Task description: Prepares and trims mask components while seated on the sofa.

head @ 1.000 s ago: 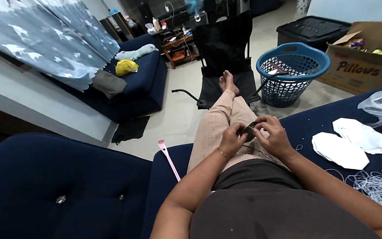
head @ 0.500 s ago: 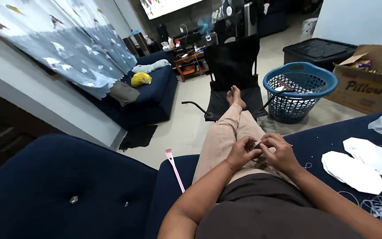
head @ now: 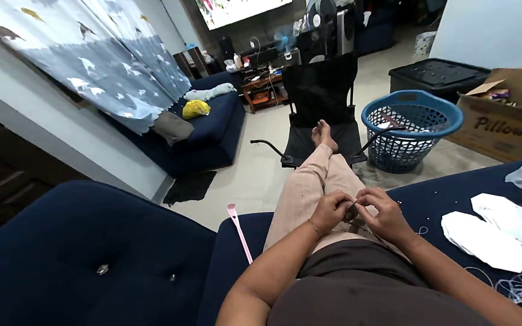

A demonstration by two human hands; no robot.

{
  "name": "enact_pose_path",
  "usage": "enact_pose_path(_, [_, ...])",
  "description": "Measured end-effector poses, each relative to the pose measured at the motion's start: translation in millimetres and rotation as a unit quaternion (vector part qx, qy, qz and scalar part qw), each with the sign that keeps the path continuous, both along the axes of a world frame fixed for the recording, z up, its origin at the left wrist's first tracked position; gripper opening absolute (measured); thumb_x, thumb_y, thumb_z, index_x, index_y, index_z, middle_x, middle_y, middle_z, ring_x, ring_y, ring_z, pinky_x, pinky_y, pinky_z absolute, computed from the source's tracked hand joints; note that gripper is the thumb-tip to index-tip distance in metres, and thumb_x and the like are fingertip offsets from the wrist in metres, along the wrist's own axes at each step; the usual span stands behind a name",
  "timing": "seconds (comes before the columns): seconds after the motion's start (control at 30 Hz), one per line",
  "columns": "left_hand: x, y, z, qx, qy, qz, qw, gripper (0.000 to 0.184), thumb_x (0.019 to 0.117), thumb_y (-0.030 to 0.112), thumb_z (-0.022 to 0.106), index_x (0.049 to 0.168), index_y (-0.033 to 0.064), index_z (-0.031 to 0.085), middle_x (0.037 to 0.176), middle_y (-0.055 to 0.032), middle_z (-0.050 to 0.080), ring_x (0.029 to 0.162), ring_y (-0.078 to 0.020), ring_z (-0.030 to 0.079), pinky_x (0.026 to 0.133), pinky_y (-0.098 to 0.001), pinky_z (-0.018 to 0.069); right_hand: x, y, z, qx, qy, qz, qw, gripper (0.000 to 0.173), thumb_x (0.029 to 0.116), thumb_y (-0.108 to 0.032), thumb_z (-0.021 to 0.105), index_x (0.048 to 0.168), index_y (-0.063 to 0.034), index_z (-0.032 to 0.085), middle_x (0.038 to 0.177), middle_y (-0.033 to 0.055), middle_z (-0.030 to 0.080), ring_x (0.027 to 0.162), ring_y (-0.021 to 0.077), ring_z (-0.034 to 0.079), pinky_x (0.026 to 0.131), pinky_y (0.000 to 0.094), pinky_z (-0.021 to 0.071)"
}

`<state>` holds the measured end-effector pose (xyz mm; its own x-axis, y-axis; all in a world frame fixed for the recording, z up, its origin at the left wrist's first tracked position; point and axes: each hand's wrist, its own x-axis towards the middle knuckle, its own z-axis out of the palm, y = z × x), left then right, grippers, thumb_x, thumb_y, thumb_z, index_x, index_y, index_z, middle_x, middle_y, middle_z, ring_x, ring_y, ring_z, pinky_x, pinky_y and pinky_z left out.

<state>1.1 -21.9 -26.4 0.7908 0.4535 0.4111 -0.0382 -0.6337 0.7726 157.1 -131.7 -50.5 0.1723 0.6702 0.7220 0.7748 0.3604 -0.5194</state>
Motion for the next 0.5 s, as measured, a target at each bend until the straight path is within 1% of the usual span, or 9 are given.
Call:
enact_pose_path(0.03, [0,-1,0,0.008,0.005,0.008,1.000,0.017,0.0988,0.000,0.056,0.102,-0.0107,0.069,0.098,-0.0178,0.069,0.089,-0.0150,0.067,0.085,-0.0282,0.0557,1,-1,2,0.002,0.005,0.009,1.000,0.018,0.0906,-0.016,0.063,0.088,-0.0019,0.073,0.104,0.0138,0.071,0.097,0.0240,0.068,0.086,0.0367,0.0576])
enact_pose_path(0.1, [0,-1,2,-0.003,0.023,0.021,1.000,0.019,0.1007,0.003,0.055,0.104,-0.0108,0.068,0.099,-0.0183,0.068,0.090,-0.0161,0.066,0.085,-0.0296,0.0552,3,-4,5,0.011,0.022,0.028,0.999,0.020,0.0914,-0.019,0.065,0.087,-0.0023,0.073,0.102,0.0132,0.071,0.098,0.0225,0.067,0.087,0.0363,0.0565])
enact_pose_path(0.13, [0,0,3,-0.020,0.036,0.024,0.999,0.020,0.1015,0.004,0.053,0.105,-0.0111,0.067,0.101,-0.0186,0.067,0.091,-0.0166,0.066,0.085,-0.0302,0.0547,4,-5,8,0.014,0.038,0.037,0.999,0.021,0.0919,-0.021,0.065,0.087,-0.0022,0.073,0.102,0.0130,0.071,0.098,0.0207,0.067,0.087,0.0348,0.0563])
enact_pose_path(0.2, [-1,4,4,-0.073,0.056,0.021,0.996,0.023,0.1028,0.004,0.050,0.109,-0.0122,0.065,0.109,-0.0199,0.066,0.097,-0.0165,0.064,0.087,-0.0311,0.0536,6,-7,16,0.010,0.080,0.057,0.995,0.022,0.0931,-0.020,0.065,0.087,-0.0003,0.072,0.102,0.0131,0.070,0.096,0.0163,0.067,0.085,0.0309,0.0573])
enact_pose_path(0.27, [-1,5,5,-0.146,0.062,0.016,0.987,0.024,0.1038,0.005,0.047,0.113,-0.0107,0.062,0.118,-0.0170,0.065,0.095,-0.0114,0.063,0.079,-0.0278,0.0535,8,-9,24,0.006,0.126,0.078,0.989,0.022,0.0941,-0.019,0.065,0.088,0.0012,0.071,0.103,0.0115,0.069,0.094,0.0111,0.067,0.083,0.0272,0.0579])
enact_pose_path(0.33, [-2,4,6,-0.220,0.060,0.005,0.974,0.024,0.1044,0.007,0.045,0.114,-0.0079,0.061,0.122,-0.0125,0.064,0.093,-0.0066,0.063,0.073,-0.0247,0.0535,12,-10,30,0.001,0.165,0.100,0.981,0.019,0.0955,-0.018,0.064,0.090,-0.0013,0.070,0.103,0.0061,0.069,0.093,0.0063,0.067,0.083,0.0246,0.0576])
enact_pose_path(0.4, [-2,4,9,-0.274,0.060,-0.009,0.960,0.022,0.1050,0.008,0.045,0.112,-0.0054,0.060,0.116,-0.0076,0.065,0.086,-0.0033,0.062,0.069,-0.0222,0.0520,15,-8,35,-0.002,0.201,0.119,0.972,0.016,0.0961,-0.018,0.064,0.090,-0.0042,0.071,0.103,0.0016,0.070,0.091,0.0046,0.067,0.082,0.0245,0.0582])
enact_pose_path(0.47, [-3,4,11,-0.310,0.065,-0.024,0.948,0.020,0.1054,0.010,0.044,0.110,-0.0018,0.060,0.104,-0.0026,0.066,0.076,-0.0019,0.061,0.062,-0.0202,0.0510,17,-7,38,-0.003,0.228,0.136,0.964,0.016,0.0966,-0.018,0.064,0.088,-0.0070,0.071,0.102,-0.0010,0.070,0.090,0.0050,0.067,0.082,0.0251,0.0583])
enact_pose_path(0.5, [-3,5,10,-0.326,0.067,-0.036,0.942,0.020,0.1057,0.010,0.043,0.109,-0.0002,0.059,0.102,-0.0022,0.067,0.074,-0.0023,0.061,0.060,-0.0200,0.0505,17,-6,39,-0.002,0.239,0.142,0.961,0.016,0.0966,-0.018,0.064,0.087,-0.0081,0.071,0.102,-0.0018,0.070,0.090,0.0054,0.067,0.082,0.0256,0.0586])
